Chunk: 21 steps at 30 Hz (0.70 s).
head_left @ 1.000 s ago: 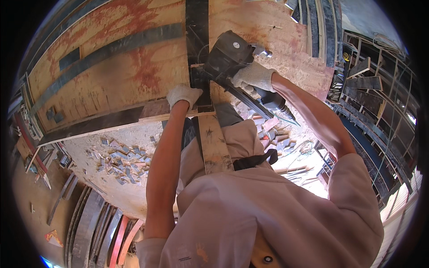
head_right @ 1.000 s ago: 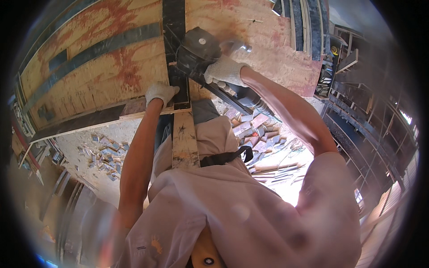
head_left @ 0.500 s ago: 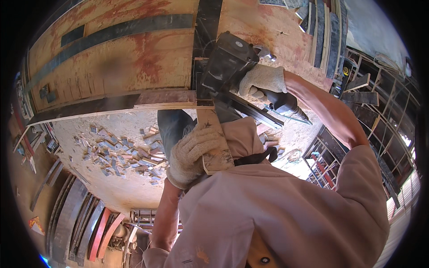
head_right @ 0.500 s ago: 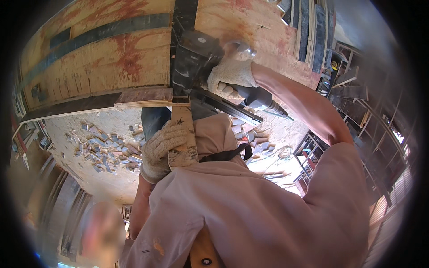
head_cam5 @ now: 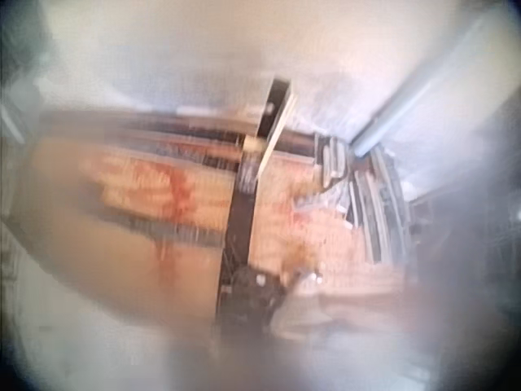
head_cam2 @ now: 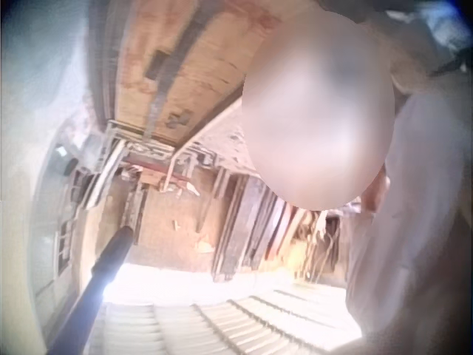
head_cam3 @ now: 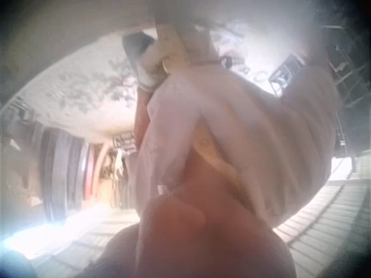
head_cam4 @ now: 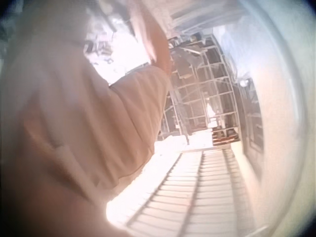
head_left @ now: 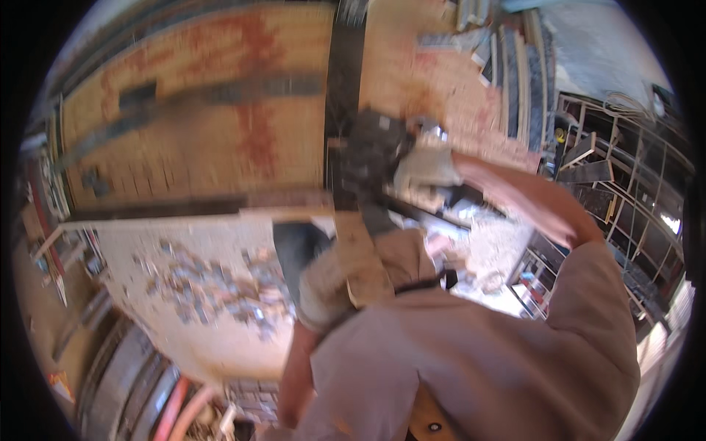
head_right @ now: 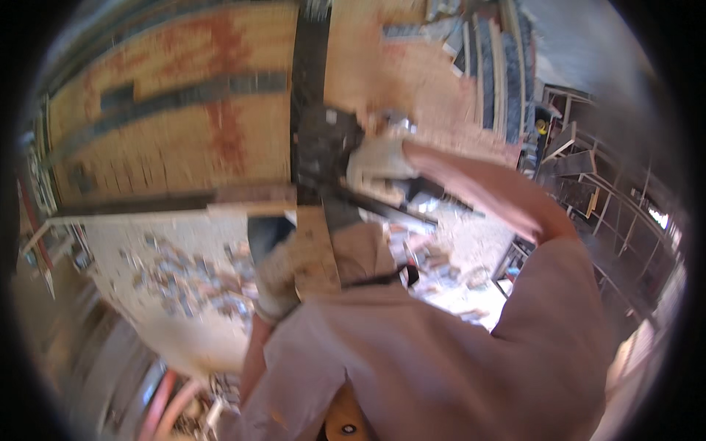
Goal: The person assembles wooden frames by positioning planks and using a nail gun to fasten them together. They repeatedly pick up planks, align them on a workbench, and drive nails into the joints. The person also uses a hammer to adjust pieces and occasionally clears debris from the work area.
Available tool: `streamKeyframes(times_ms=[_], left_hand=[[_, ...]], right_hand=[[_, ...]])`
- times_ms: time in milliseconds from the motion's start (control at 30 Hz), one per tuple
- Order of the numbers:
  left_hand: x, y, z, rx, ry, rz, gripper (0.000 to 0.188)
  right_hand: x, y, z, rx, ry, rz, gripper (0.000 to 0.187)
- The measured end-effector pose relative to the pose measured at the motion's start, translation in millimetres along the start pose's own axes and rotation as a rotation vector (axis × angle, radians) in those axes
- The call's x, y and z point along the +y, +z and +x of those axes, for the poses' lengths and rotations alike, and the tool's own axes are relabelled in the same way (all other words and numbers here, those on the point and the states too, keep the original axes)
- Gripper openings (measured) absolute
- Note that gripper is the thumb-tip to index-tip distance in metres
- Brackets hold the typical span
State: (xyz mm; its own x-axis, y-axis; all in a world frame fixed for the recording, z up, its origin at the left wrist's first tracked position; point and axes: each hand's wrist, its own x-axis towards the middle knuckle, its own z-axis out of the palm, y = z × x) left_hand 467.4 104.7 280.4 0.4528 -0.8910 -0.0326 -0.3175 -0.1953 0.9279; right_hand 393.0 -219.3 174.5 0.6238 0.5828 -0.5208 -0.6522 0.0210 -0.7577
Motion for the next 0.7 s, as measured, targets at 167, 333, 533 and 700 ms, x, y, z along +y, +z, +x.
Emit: streamKeyframes(times_ms=[167,333,533,700], left_hand=[[3.9,0.6,-4.1,0.006,0.046,-0.024,0.034],[-1.4,2.8,-5.4,0.006,0.075,0.016,0.038],[5.3,-5.4,-1.7,-0.005,0.055,0.027,0.036],[-20.7,2.9,-14.9,0.019,0.098,0.077,0.029]], right_hand=[[-32.3,20.0,-3.0,0.239,0.491,0.293,0.010],[-68.4,27.8,-16.0,0.335,0.470,0.218,0.009],[-92.5,49.4,-30.5,0.487,0.457,0.143,0.012],[-53.8,82.5,-62.9,0.692,0.392,0.341,0.014]])
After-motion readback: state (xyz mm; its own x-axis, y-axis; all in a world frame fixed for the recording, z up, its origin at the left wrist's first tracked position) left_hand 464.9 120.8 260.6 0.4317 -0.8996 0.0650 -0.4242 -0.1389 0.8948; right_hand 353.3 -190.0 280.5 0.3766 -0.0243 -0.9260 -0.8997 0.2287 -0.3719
